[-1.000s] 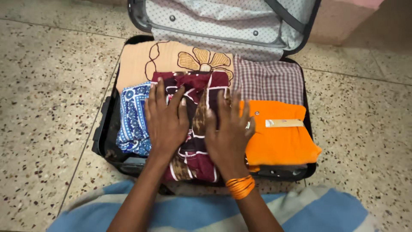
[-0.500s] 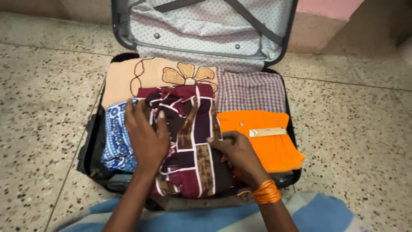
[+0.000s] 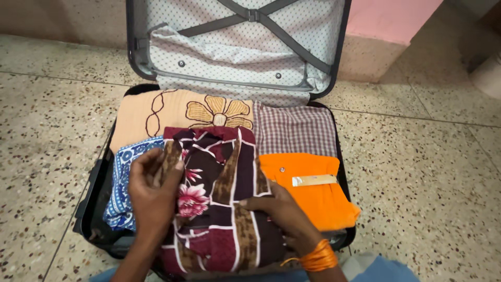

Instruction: The person is packing a suitcase by folding and arranging clothing and a watch inside before securing internal straps and closing the lid.

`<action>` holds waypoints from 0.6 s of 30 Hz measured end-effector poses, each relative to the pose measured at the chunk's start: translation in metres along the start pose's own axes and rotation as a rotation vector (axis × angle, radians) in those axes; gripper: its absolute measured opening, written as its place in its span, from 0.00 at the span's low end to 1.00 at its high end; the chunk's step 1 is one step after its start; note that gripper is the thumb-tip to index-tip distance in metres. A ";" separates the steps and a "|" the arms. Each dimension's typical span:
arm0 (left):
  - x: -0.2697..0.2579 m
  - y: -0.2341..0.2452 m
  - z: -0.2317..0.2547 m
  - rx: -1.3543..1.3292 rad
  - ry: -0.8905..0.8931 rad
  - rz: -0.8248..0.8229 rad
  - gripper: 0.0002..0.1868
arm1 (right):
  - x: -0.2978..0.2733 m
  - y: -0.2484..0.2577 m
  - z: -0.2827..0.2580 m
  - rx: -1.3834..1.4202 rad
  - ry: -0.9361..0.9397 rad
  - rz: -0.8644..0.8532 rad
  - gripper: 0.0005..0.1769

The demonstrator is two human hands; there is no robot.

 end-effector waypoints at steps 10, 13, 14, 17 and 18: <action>0.015 -0.098 0.081 -0.256 0.155 -0.388 0.30 | -0.048 0.043 -0.159 -0.690 1.038 0.527 0.24; 0.044 -0.144 0.103 -0.192 -0.032 -0.213 0.33 | -0.041 0.039 -0.192 -1.111 1.675 0.623 0.16; 0.052 -0.157 0.106 -0.179 -0.096 -0.128 0.34 | -0.028 0.039 -0.192 -1.184 1.739 0.621 0.16; 0.060 -0.198 0.105 -0.003 -0.444 0.000 0.32 | 0.026 0.037 -0.166 -1.295 1.838 0.489 0.15; 0.057 -0.209 0.098 0.111 -0.588 0.039 0.30 | 0.040 0.038 -0.147 -1.265 1.802 0.362 0.17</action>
Point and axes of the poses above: each hand's wrist, its own x-axis towards the middle knuckle, its own y-axis out of the back of the hand, z = x × y, the point moved 4 cm from there along x, towards the middle knuckle, and after that the axes turned 12 degrees about z, right-handed, at the moved point
